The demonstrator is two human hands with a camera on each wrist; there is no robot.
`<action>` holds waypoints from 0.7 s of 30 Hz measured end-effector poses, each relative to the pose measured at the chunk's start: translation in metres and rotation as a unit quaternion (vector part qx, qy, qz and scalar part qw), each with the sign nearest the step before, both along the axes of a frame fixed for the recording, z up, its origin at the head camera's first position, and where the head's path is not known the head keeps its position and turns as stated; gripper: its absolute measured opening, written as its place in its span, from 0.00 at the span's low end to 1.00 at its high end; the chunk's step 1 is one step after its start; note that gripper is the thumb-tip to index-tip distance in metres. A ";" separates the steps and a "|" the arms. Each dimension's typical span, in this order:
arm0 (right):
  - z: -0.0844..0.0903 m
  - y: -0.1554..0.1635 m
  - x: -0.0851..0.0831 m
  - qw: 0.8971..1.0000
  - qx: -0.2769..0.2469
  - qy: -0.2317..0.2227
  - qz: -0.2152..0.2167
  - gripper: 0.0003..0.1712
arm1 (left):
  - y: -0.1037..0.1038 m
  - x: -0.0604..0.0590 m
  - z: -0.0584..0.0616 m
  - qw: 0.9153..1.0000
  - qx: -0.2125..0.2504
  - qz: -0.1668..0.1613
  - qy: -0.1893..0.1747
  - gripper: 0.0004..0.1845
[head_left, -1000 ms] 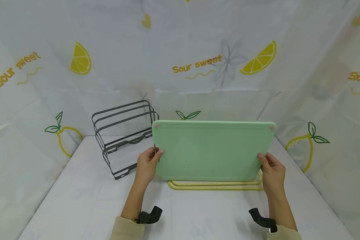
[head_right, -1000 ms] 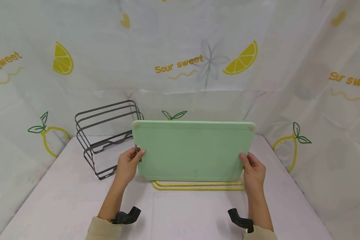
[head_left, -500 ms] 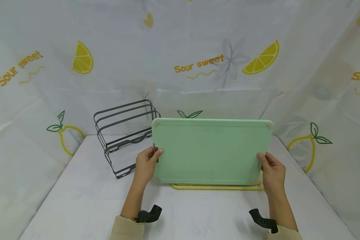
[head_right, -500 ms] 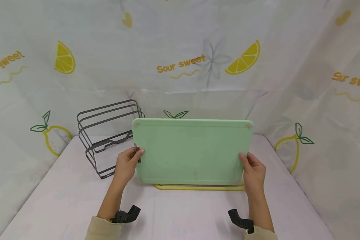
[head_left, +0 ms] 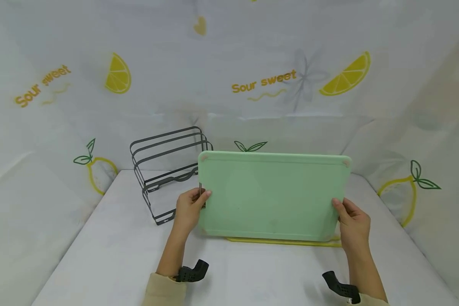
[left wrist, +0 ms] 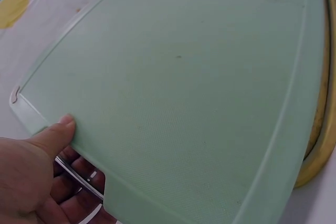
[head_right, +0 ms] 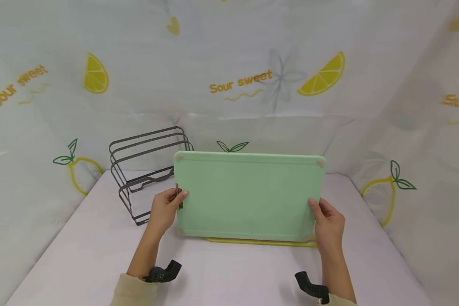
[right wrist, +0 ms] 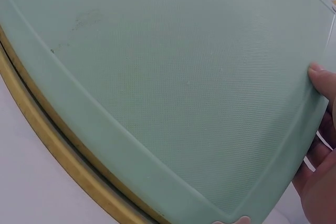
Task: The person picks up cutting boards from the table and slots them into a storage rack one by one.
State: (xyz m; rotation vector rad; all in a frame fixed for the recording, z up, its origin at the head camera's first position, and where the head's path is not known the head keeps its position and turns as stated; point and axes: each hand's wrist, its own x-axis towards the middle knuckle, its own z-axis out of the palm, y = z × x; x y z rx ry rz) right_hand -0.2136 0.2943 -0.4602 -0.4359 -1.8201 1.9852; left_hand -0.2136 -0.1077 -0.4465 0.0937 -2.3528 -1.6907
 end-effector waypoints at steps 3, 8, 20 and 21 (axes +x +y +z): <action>0.001 0.002 0.001 1.000 -0.007 -0.006 -0.001 0.13 | 0.001 0.000 -0.001 1.000 -0.002 -0.004 -0.008 0.16; 0.001 -0.004 0.000 1.000 -0.012 0.012 0.006 0.10 | -0.006 0.004 0.001 1.000 0.004 0.003 -0.010 0.16; 0.008 -0.016 0.003 1.000 0.001 0.005 0.011 0.15 | -0.020 0.008 0.007 1.000 0.019 0.017 -0.015 0.14; 0.007 -0.018 0.003 1.000 0.000 0.002 0.014 0.16 | -0.021 0.009 0.007 0.999 0.019 0.020 -0.018 0.14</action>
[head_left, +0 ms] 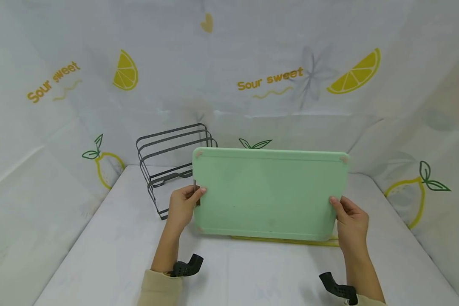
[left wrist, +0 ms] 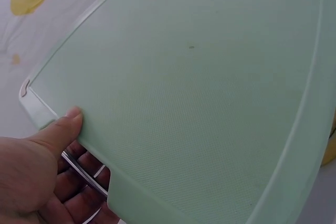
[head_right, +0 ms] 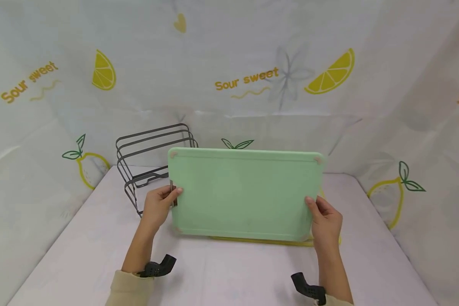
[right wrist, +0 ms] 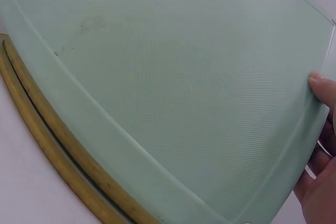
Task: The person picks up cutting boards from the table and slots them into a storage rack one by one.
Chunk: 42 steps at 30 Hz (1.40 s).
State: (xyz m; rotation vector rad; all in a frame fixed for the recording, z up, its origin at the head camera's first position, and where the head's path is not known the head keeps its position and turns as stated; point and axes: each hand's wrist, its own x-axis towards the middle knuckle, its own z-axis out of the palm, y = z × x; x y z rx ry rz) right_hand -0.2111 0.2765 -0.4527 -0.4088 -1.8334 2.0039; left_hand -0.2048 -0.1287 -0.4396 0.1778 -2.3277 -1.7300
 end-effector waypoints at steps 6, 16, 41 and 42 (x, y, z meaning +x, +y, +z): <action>0.004 -0.008 -0.001 1.000 0.006 -0.010 0.016 0.24 | -0.008 0.002 0.006 1.000 0.003 0.009 -0.012 0.15; 0.014 -0.010 -0.003 1.000 0.014 0.003 0.024 0.22 | -0.012 0.004 0.012 1.000 0.008 0.009 -0.001 0.14; 0.019 -0.016 0.010 0.990 0.109 -0.056 0.069 0.32 | -0.041 0.024 0.013 0.997 -0.045 -0.041 -0.038 0.15; 0.021 -0.016 0.010 0.988 0.123 -0.056 0.073 0.33 | -0.043 0.025 0.014 0.997 -0.050 -0.049 -0.040 0.15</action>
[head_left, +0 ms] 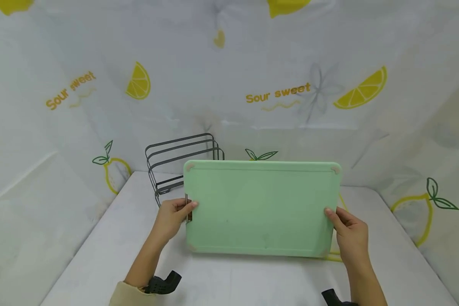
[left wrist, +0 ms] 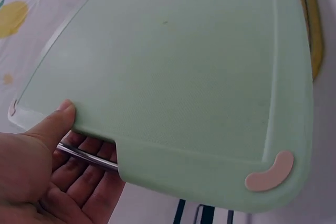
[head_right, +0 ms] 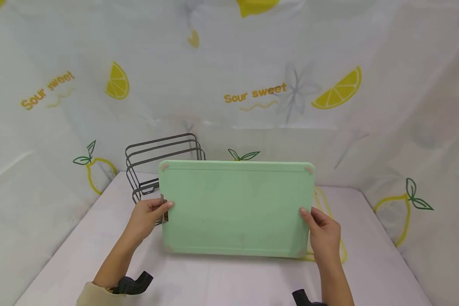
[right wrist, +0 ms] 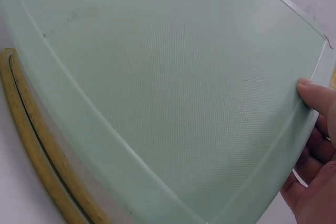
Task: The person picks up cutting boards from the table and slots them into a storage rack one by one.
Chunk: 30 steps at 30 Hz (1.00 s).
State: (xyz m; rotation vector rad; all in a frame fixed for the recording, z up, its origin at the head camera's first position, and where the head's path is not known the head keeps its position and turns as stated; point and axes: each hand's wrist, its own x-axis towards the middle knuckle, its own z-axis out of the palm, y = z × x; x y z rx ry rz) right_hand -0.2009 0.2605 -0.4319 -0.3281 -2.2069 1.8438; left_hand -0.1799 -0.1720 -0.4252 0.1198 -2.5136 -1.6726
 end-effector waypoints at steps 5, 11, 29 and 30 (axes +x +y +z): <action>0.010 0.005 -0.002 0.995 0.084 0.024 0.047 0.34 | -0.011 0.005 0.011 0.999 -0.006 -0.034 -0.018 0.15; 0.027 0.006 -0.010 0.981 0.149 0.038 0.115 0.34 | -0.025 0.010 0.034 0.998 0.003 -0.058 -0.033 0.16; 0.090 -0.014 -0.036 0.947 0.210 0.054 0.237 0.28 | -0.067 0.021 0.088 0.998 -0.029 -0.058 -0.023 0.22; 0.095 -0.015 -0.039 0.946 0.208 0.056 0.242 0.28 | -0.070 0.021 0.092 0.998 -0.028 -0.058 -0.022 0.22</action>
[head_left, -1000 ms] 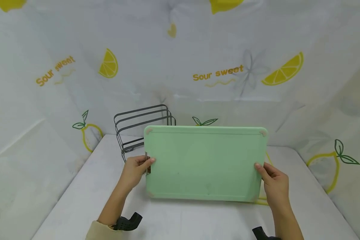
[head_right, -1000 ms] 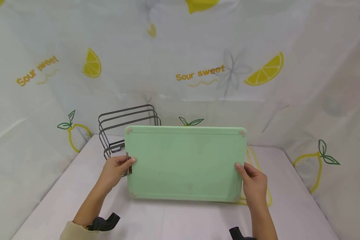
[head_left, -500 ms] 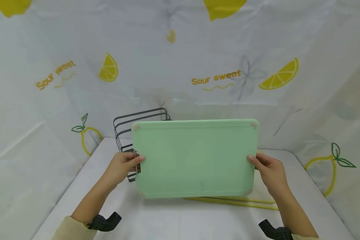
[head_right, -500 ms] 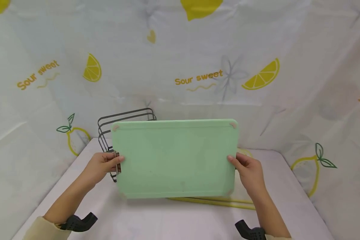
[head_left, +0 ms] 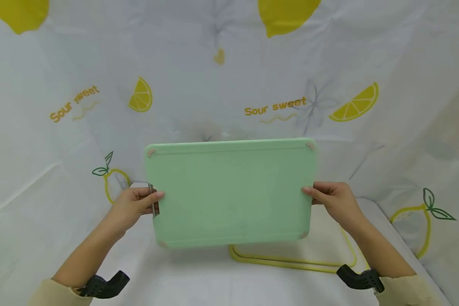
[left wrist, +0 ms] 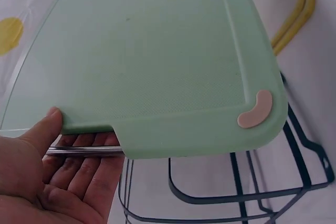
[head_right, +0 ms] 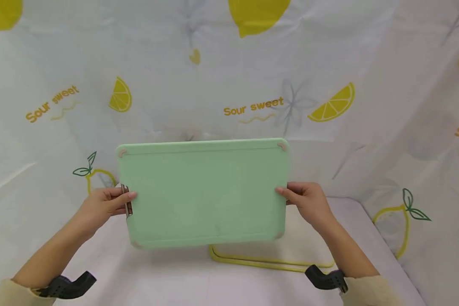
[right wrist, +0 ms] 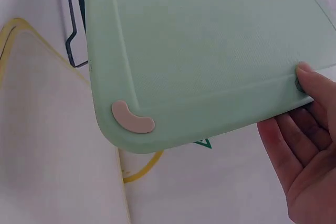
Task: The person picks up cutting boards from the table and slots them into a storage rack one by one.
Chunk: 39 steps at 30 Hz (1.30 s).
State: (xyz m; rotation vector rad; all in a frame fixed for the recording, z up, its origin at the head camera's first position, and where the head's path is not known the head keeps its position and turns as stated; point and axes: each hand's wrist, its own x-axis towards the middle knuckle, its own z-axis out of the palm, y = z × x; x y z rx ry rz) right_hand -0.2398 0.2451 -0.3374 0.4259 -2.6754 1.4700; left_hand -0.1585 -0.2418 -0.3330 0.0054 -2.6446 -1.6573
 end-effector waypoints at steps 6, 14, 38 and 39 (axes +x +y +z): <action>0.023 -0.014 -0.019 1.000 -0.002 0.009 0.021 0.29 | -0.011 -0.003 0.019 1.000 -0.010 0.007 0.001 0.25; 0.051 -0.032 -0.044 0.998 -0.015 0.023 0.051 0.28 | -0.023 -0.007 0.046 0.999 -0.040 0.019 0.021 0.28; 0.121 -0.107 -0.101 0.994 -0.051 0.045 0.088 0.23 | -0.082 -0.020 0.104 0.993 -0.008 0.067 0.101 0.03; 0.123 -0.110 -0.104 0.993 -0.053 0.048 0.094 0.23 | -0.085 -0.021 0.106 0.992 -0.002 0.069 0.106 0.03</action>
